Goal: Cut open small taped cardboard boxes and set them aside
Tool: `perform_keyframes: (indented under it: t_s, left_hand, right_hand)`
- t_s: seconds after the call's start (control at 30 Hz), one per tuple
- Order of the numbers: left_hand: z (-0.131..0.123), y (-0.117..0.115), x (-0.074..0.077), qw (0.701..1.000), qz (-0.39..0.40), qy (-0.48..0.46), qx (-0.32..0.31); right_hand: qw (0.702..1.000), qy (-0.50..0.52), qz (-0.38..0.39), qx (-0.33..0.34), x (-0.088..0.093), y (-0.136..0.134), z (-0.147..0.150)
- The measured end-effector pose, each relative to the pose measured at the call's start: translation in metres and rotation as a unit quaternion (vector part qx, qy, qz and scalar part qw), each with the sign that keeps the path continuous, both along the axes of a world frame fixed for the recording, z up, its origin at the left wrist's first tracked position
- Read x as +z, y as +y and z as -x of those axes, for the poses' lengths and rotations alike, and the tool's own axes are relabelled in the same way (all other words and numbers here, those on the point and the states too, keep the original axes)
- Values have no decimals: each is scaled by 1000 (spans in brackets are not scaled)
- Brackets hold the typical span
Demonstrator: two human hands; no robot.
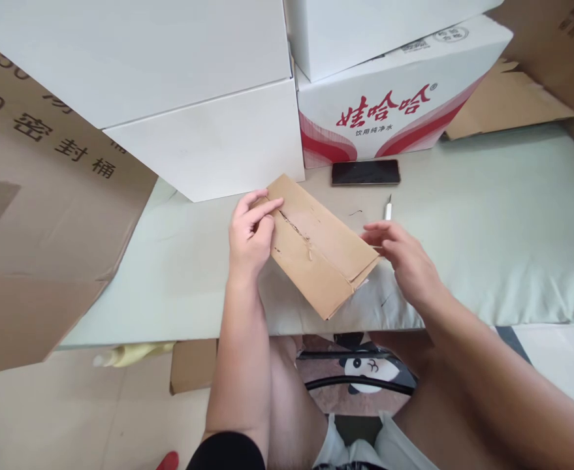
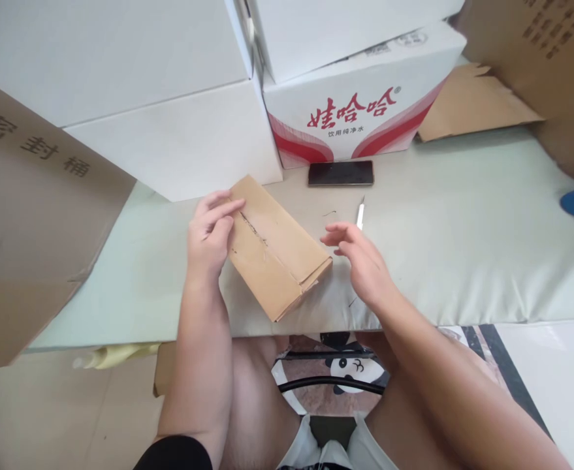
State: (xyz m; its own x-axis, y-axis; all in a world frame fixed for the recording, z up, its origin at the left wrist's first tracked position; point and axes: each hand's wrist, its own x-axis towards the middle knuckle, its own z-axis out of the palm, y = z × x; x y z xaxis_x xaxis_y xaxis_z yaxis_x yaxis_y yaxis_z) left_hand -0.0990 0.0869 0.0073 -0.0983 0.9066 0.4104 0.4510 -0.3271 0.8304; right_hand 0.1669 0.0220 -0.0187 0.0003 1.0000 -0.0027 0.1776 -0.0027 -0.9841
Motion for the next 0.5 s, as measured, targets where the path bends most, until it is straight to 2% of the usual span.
perform_keyframes:
  t_s: [0.1,0.2,0.33,0.4,0.5]
  left_hand:
    - [0,0,-2,1000,-3,-6,7]
    - [-2,1,-2,1000,-9,-18,12]
    - [-3,2,0,999,-10,-37,15]
    - [0,3,-1,999,-6,-49,11]
    - [9,5,-4,996,-8,-81,37]
  right_hand:
    - [988,-56,117,78,-2,4,-5]
    - [979,-80,158,104,1,-1,-5]
    - [967,-126,176,137,3,-3,-4]
    - [966,-91,196,142,0,-1,-5]
    - [966,41,223,123,-2,4,-9]
